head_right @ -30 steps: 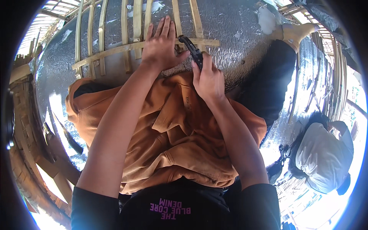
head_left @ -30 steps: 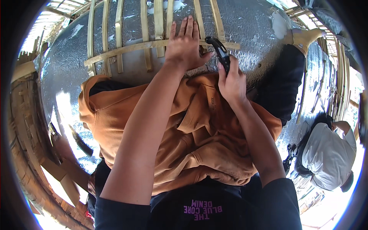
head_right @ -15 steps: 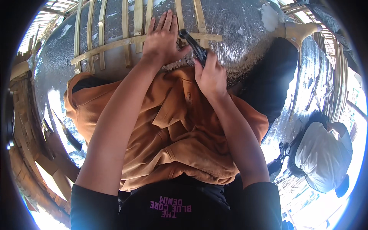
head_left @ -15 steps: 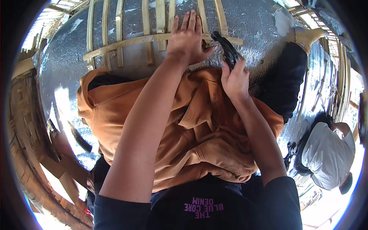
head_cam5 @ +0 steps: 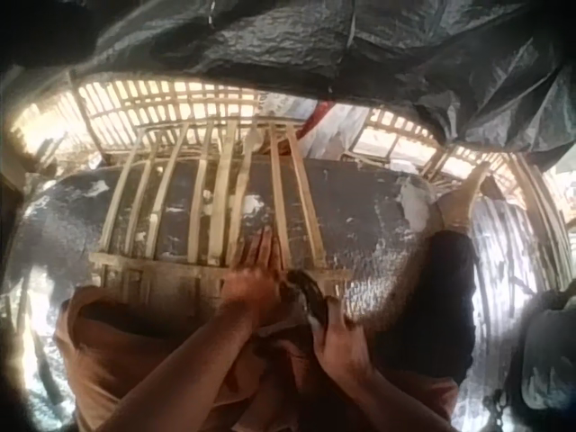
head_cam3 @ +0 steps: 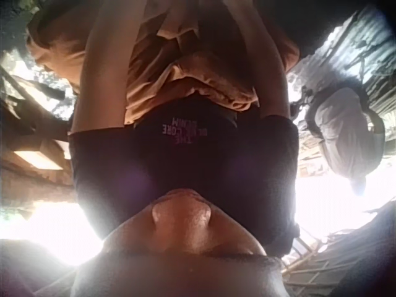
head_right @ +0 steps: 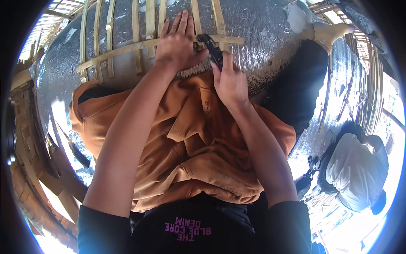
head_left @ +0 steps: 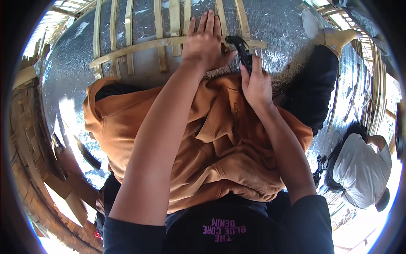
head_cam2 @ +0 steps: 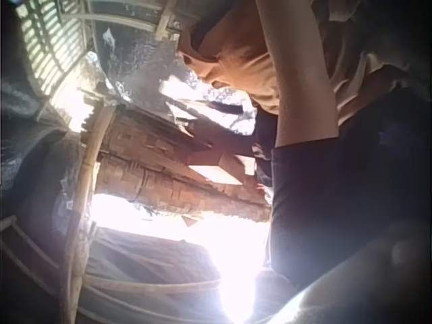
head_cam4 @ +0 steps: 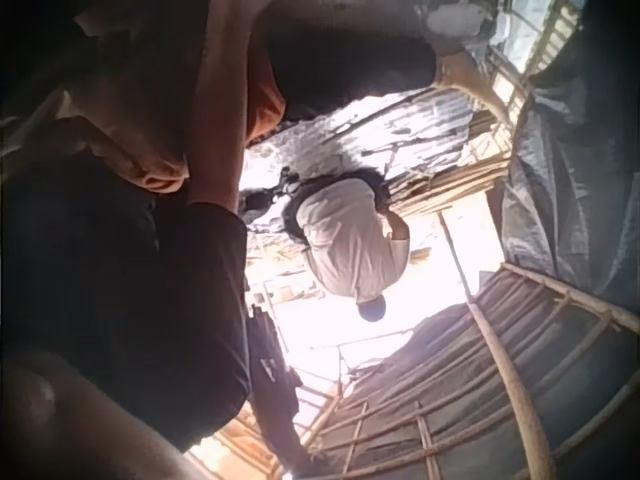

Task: The person assembles a wooden bamboo grid by hammering small pieces of wood into the slats while holding the structure on their lap.

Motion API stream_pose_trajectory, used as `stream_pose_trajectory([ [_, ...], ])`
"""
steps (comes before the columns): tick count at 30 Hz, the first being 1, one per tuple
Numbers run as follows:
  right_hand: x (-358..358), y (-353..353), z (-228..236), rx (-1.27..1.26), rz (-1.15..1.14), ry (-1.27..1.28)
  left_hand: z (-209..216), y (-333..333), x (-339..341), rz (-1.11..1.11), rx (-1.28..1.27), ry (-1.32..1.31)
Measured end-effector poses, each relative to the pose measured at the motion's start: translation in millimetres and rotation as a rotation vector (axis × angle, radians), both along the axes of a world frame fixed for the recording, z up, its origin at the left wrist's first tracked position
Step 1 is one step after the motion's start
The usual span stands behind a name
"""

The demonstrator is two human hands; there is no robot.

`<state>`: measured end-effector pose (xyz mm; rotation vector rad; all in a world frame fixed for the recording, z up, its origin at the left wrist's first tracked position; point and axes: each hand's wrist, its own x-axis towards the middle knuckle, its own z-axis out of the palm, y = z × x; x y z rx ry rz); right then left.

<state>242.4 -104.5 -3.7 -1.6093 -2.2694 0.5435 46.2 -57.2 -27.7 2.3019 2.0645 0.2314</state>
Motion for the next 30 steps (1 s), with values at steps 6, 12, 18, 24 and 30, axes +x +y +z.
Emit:
stream_pose_trajectory([
  [6, 0.3, -4.4, -3.8, 0.091, -0.094, 0.149, -2.4, -1.7, -0.7, -0.012, 0.025, -0.01],
  [12, -2.3, -1.0, 3.2, 0.006, -0.148, 0.189, -2.0, -5.2, 2.9, -0.007, -0.016, 0.032],
  [18, 1.2, -2.9, 0.3, 0.037, -0.069, 0.123, 1.1, -1.0, 1.5, -0.005, -0.017, 0.031],
  [24, 3.8, 1.5, -3.1, 0.197, -0.059, 0.225, 3.2, 2.4, -1.6, -0.002, -0.002, 0.037],
  [30, -1.1, 3.5, 3.2, 0.119, -0.063, 0.15, -0.7, 1.1, -2.1, 0.008, 0.031, 0.002],
])
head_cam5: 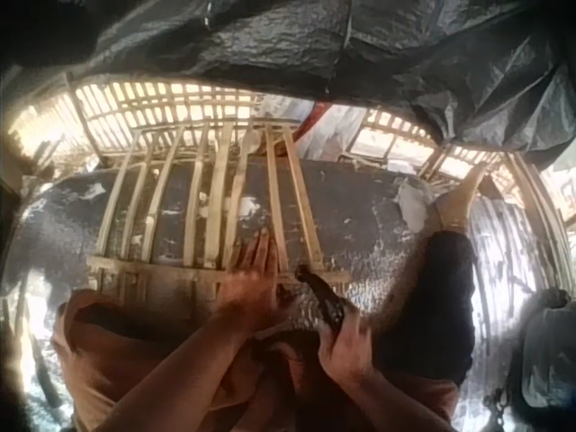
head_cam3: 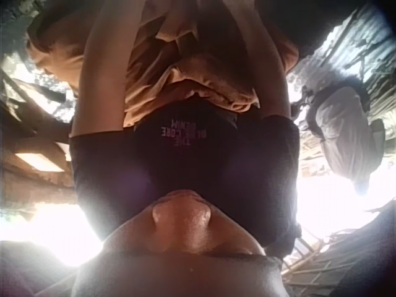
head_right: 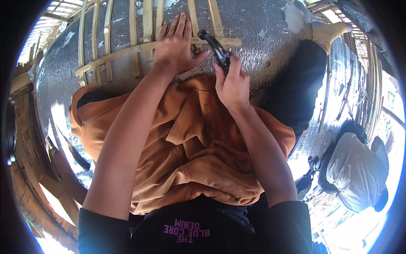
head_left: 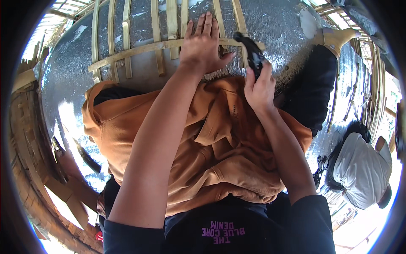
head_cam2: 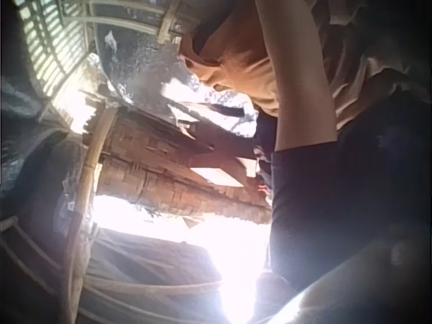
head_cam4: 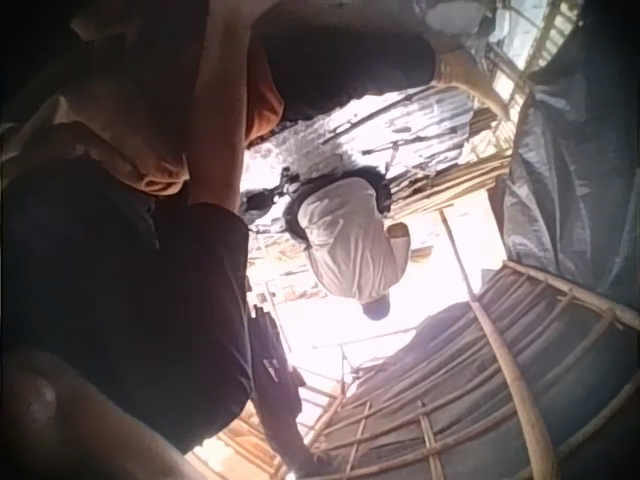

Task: The person assembles a wooden bamboo grid by hammering small pieces of wood into the slats while holding the structure on their lap.

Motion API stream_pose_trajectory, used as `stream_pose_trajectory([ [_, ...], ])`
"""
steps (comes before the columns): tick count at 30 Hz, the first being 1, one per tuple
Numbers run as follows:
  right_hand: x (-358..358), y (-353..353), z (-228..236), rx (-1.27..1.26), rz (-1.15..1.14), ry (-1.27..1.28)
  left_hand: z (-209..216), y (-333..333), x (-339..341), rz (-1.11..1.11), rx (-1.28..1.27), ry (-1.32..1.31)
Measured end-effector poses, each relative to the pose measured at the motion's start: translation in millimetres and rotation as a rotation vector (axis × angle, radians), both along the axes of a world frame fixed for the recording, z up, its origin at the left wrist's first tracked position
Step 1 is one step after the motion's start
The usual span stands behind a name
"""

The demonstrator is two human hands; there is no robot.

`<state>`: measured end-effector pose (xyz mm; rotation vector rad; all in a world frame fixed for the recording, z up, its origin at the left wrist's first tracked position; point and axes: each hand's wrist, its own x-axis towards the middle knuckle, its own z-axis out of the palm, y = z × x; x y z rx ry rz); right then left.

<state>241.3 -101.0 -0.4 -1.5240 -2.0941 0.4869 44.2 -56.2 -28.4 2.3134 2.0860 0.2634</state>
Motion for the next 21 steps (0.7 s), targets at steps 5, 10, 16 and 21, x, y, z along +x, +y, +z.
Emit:
stream_pose_trajectory([
  [5, 2.0, -2.2, 1.7, 0.001, -0.015, 0.003, 1.5, -4.3, 2.2, -0.018, -0.034, 0.008],
  [10, 2.2, -1.2, -1.2, -0.228, 0.002, -0.077, -0.6, -2.0, 2.0, -0.029, -0.027, 0.015],
  [16, -3.4, 3.7, 1.9, -0.208, 0.021, -0.102, -1.5, 1.7, 0.9, -0.025, 0.006, -0.003],
  [21, 3.7, -1.8, -5.4, 0.031, -0.109, 0.04, -2.9, -1.7, 3.2, -0.026, -0.002, -0.026],
])
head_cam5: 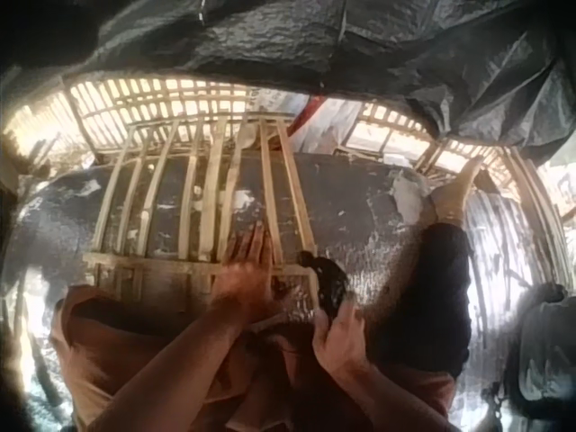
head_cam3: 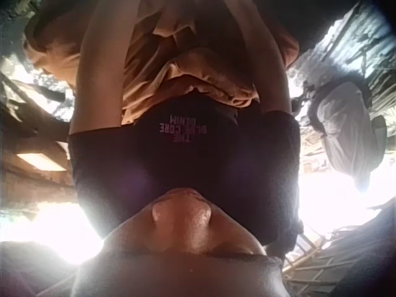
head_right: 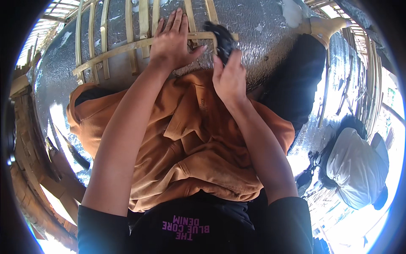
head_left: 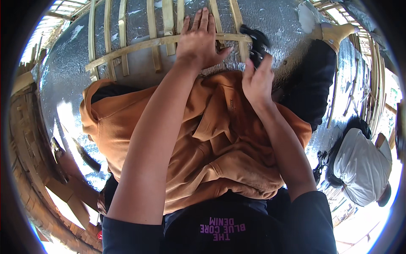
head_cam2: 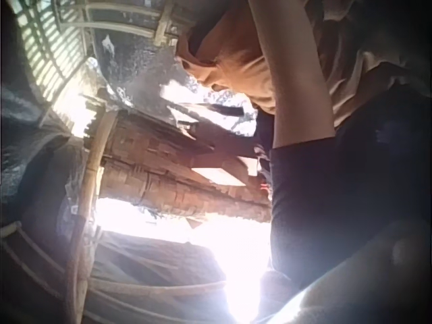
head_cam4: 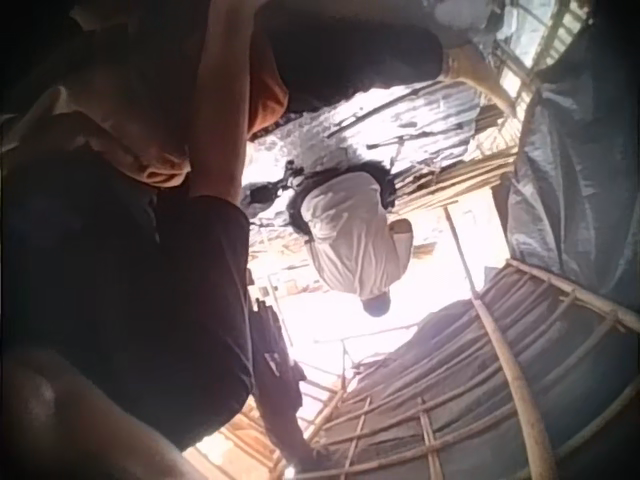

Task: The person assembles a wooden bamboo grid by hammering small pieces of wood into the slats while holding the structure on their lap.

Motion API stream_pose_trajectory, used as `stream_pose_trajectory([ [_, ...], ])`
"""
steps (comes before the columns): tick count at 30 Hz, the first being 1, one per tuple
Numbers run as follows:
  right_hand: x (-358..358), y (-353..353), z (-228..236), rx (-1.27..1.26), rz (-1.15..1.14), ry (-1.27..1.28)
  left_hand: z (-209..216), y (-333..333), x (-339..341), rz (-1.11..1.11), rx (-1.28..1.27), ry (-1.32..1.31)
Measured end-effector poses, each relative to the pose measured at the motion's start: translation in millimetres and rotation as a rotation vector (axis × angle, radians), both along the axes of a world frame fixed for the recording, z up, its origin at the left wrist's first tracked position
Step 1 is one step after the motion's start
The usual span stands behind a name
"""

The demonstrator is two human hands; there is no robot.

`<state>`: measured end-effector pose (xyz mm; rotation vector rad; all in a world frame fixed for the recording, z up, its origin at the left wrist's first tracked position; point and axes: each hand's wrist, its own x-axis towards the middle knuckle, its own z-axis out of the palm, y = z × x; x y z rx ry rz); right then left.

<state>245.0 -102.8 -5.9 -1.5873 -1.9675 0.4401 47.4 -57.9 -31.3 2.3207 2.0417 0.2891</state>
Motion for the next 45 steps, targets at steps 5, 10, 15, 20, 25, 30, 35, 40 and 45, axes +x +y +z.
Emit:
stream_pose_trajectory([
  [5, -4.5, 2.4, 13.0, -0.05, 0.106, 0.082, 5.3, -4.7, -0.5, 0.008, 0.009, 0.014],
  [10, -3.0, 3.2, 13.1, -0.157, 0.113, -0.034, 7.3, -0.6, -2.2, 0.003, -0.036, 0.047],
  [15, 4.8, 1.4, 5.5, 0.224, 0.144, 0.046, 8.0, 1.2, -0.6, 0.004, -0.051, 0.064],
  [20, -3.2, -0.2, 10.4, -0.101, 0.113, -0.051, 6.0, -0.6, -2.8, 0.016, -0.03, 0.058],
  [25, -4.9, 3.7, 13.5, -0.345, 0.123, -0.194, 4.4, 1.7, -1.4, 0.006, -0.019, 0.055],
  [30, 4.3, -2.0, -2.9, 0.205, 0.115, -0.004, 7.1, 2.5, 2.6, -0.007, -0.03, 0.054],
  [35, 2.4, 1.1, 1.6, -0.074, 0.096, 0.033, 3.9, 2.5, -0.8, 0.012, 0.021, 0.013],
  [40, -7.4, -0.7, 9.6, -0.192, 0.122, -0.064, 1.9, -0.2, -3.7, 0.016, 0.014, -0.003],
  [45, 8.8, -10.6, -10.9, 0.054, 0.133, 0.024, 3.2, -4.6, 5.4, -0.007, -0.043, 0.024],
])
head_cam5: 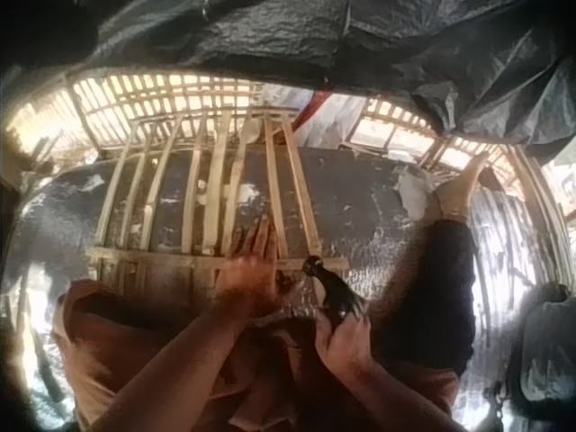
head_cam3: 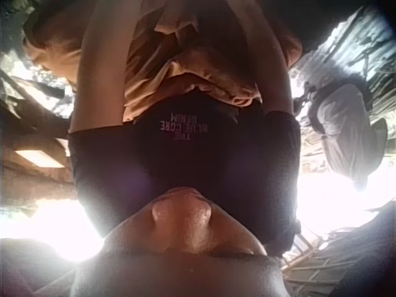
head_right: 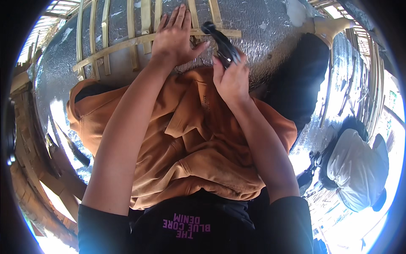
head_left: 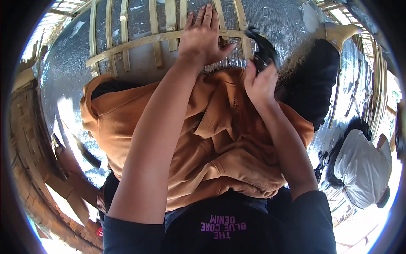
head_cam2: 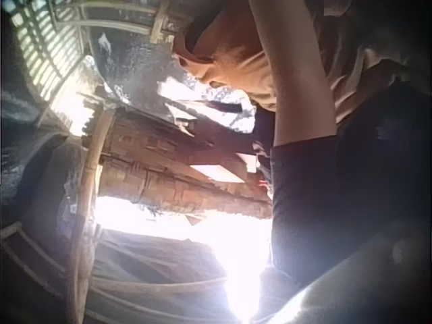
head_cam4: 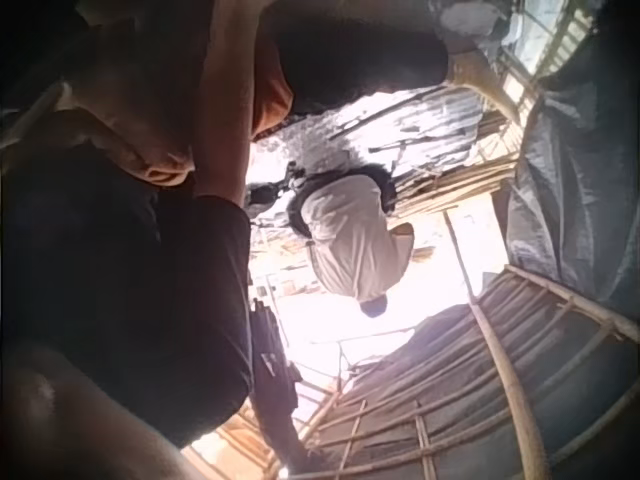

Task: The person assembles a wooden bamboo grid by hammering small pieces of wood into the slats while holding the structure on their lap.

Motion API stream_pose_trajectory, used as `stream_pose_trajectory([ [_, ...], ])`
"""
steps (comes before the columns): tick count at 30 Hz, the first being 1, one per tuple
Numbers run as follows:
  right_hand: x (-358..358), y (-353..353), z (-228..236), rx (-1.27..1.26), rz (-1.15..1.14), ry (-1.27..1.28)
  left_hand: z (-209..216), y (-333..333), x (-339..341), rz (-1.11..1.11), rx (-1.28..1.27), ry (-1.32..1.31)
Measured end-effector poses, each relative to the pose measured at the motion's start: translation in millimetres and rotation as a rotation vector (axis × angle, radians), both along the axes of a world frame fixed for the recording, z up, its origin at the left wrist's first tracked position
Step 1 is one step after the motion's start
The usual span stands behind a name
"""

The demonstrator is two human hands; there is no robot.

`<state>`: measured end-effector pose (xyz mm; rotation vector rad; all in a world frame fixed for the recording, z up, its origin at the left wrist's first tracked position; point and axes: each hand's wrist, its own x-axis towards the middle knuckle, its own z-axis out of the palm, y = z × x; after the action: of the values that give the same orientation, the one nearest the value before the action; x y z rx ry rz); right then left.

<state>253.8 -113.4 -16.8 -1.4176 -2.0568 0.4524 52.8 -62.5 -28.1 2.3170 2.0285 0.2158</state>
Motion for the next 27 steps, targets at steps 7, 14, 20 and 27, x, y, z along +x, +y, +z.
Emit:
stream_pose_trajectory([
  [7, -6.5, 12.6, -2.3, 0.035, -0.012, 0.148, 0.3, 6.2, -3.7, 0.001, 0.033, 0.013],
  [14, -10.9, 2.9, 8.8, 0.098, -0.128, 0.076, 1.9, 9.4, -3.1, -0.009, 0.026, 0.023],
  [20, -13.9, 4.3, 17.5, -0.009, -0.015, -0.057, -2.9, 3.7, -8.2, 0.011, 0.072, 0.002],
  [27, -17.6, 7.4, 23.5, -0.128, -0.072, 0.004, -4.8, 4.4, -8.7, 0.008, 0.091, -0.015],
])
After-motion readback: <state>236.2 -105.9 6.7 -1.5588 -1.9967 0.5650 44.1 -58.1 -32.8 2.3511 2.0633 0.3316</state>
